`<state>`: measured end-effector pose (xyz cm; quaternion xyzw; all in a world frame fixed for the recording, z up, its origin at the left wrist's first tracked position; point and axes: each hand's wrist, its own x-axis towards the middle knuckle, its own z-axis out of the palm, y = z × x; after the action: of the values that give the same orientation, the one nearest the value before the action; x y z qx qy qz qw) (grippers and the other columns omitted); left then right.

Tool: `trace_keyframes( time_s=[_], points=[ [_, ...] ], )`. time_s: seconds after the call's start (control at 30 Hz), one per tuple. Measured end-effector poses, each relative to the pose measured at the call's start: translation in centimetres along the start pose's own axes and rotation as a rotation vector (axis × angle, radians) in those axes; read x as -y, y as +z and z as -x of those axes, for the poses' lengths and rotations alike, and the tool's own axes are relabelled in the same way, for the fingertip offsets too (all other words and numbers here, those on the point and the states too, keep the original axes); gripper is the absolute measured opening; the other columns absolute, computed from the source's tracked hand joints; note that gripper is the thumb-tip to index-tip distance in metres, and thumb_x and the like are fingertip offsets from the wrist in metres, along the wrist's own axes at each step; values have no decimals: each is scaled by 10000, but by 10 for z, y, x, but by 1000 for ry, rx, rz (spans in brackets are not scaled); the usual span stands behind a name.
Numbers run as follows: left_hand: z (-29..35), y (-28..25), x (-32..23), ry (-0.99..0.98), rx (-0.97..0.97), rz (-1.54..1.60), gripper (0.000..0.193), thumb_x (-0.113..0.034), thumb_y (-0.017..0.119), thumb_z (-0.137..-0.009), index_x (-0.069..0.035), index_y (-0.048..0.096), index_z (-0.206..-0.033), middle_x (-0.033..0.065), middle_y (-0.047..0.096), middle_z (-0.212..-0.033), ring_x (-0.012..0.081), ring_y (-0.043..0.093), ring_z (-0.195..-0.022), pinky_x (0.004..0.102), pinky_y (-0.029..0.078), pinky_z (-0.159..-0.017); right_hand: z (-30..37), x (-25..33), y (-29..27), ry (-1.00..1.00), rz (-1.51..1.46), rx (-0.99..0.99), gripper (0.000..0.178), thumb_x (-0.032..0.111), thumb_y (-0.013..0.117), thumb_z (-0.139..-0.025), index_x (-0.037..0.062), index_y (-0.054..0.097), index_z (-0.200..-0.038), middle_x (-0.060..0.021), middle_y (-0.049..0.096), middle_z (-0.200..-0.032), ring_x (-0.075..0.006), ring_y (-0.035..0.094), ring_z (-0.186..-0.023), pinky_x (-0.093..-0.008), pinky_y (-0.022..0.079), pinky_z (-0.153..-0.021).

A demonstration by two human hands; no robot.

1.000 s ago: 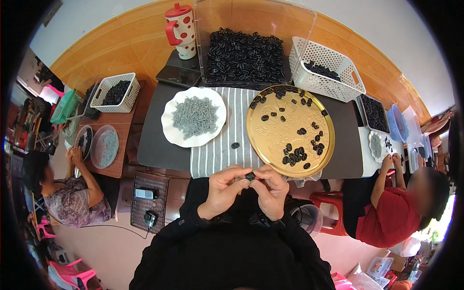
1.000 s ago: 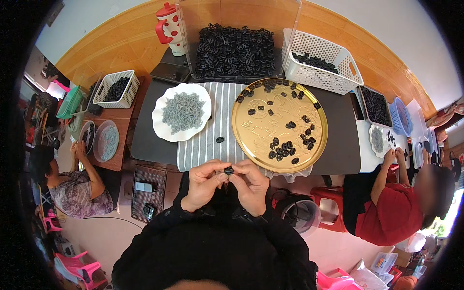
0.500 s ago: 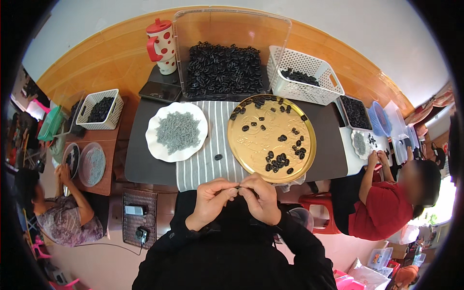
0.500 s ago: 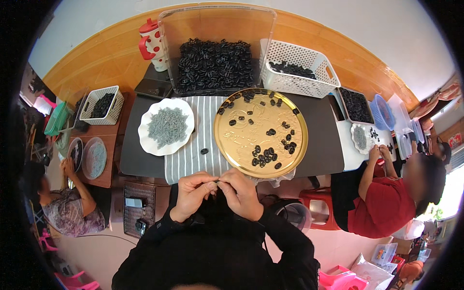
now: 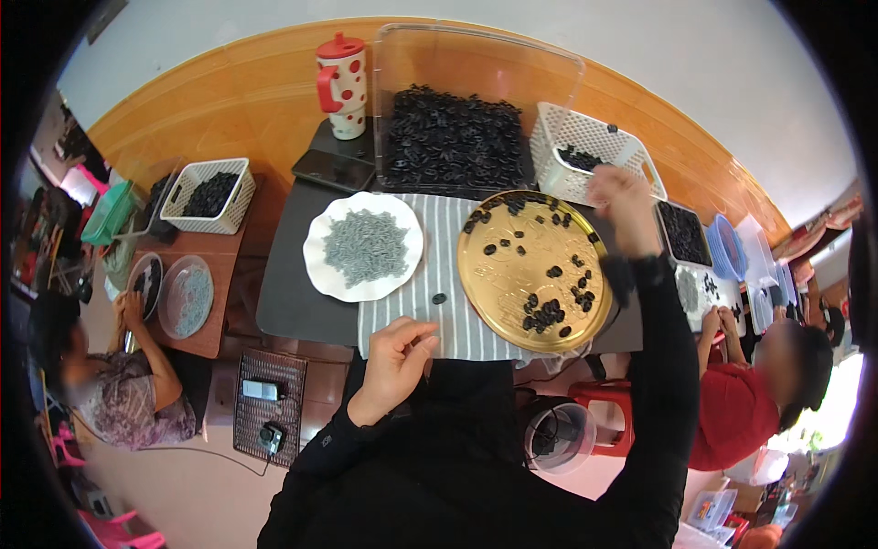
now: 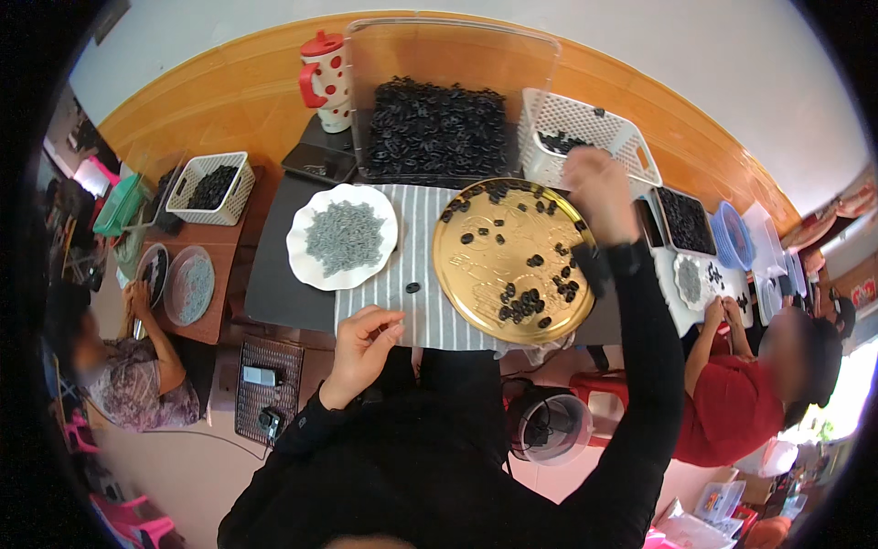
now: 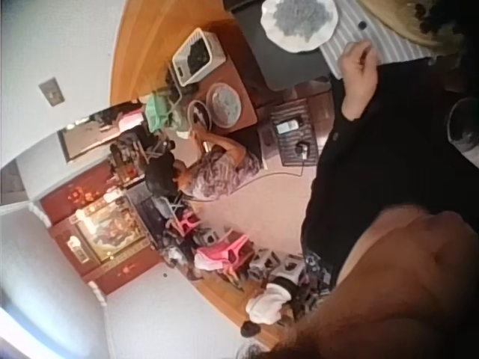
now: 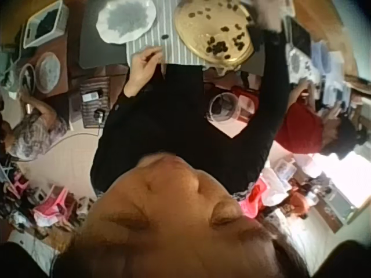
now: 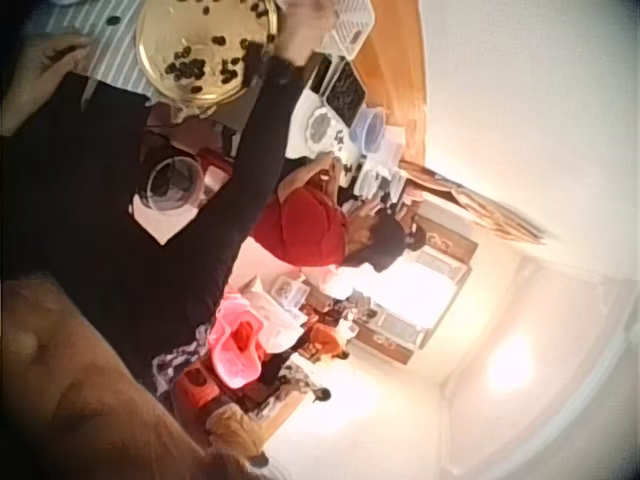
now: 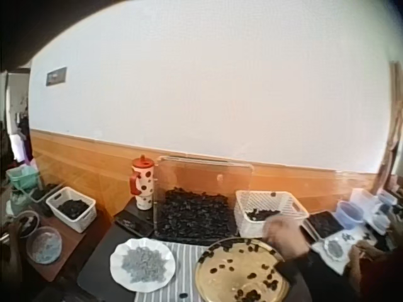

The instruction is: The person picks up a black plastic piece from a tray and a small grey pin from a plate, then joins them together by hand. They repeat this process, placing each assembled component back onto the tray.

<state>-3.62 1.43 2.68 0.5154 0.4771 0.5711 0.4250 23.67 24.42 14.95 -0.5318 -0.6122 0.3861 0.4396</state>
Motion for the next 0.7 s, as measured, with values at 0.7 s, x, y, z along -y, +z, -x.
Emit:
trace_keyframes(
  time_s=[0.7],
  points=[
    [-10, -11, 11, 198, -119, -734, 144, -4, 631, -778, 25, 645, -919, 166, 565, -809, 362, 570, -761, 438, 456, -634, 143, -31, 152, -1044, 823, 739, 114, 102, 570, -691, 23, 568, -773, -99, 521, -813, -258, 550, -803, -351, 446, -706]
  ],
)
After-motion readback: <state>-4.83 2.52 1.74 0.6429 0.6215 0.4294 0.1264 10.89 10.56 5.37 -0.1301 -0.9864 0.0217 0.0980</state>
